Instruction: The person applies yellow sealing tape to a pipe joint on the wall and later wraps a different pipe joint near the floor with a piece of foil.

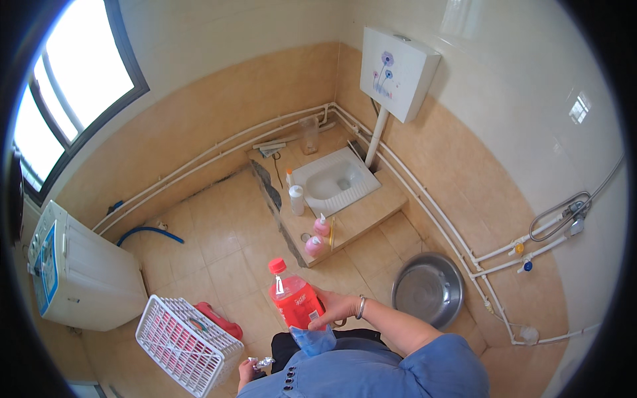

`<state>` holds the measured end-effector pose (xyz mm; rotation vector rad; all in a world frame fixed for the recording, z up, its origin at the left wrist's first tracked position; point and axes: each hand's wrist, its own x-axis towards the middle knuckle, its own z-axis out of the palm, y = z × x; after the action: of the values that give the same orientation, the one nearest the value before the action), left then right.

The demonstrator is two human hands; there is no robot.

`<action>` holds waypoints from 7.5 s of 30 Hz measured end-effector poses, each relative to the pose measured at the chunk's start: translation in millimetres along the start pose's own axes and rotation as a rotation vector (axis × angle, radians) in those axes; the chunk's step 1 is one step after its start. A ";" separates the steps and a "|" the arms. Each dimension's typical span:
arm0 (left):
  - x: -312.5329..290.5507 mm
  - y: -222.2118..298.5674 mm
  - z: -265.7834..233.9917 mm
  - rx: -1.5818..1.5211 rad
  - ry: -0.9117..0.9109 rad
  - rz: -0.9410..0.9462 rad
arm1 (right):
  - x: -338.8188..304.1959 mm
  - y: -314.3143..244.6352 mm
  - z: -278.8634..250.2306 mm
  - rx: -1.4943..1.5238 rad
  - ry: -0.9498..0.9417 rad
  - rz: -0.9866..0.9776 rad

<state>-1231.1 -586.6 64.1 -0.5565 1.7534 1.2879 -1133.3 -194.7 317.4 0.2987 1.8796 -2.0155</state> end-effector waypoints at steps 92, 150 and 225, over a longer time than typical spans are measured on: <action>494.1 1037.3 758.4 1.624 -0.896 0.486 | 269.9 -172.4 -460.3 0.819 2.341 -0.132; 454.9 576.1 984.5 1.734 -1.832 -0.045 | 298.2 259.0 -546.7 0.922 1.686 1.298; 715.8 671.6 1119.0 2.371 -1.666 0.725 | 500.5 359.6 -808.4 1.012 1.771 -0.296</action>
<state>-1694.9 785.3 -280.0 1.9142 0.6761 -0.7033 -1519.2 530.4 -281.5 2.8919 0.9542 -2.9750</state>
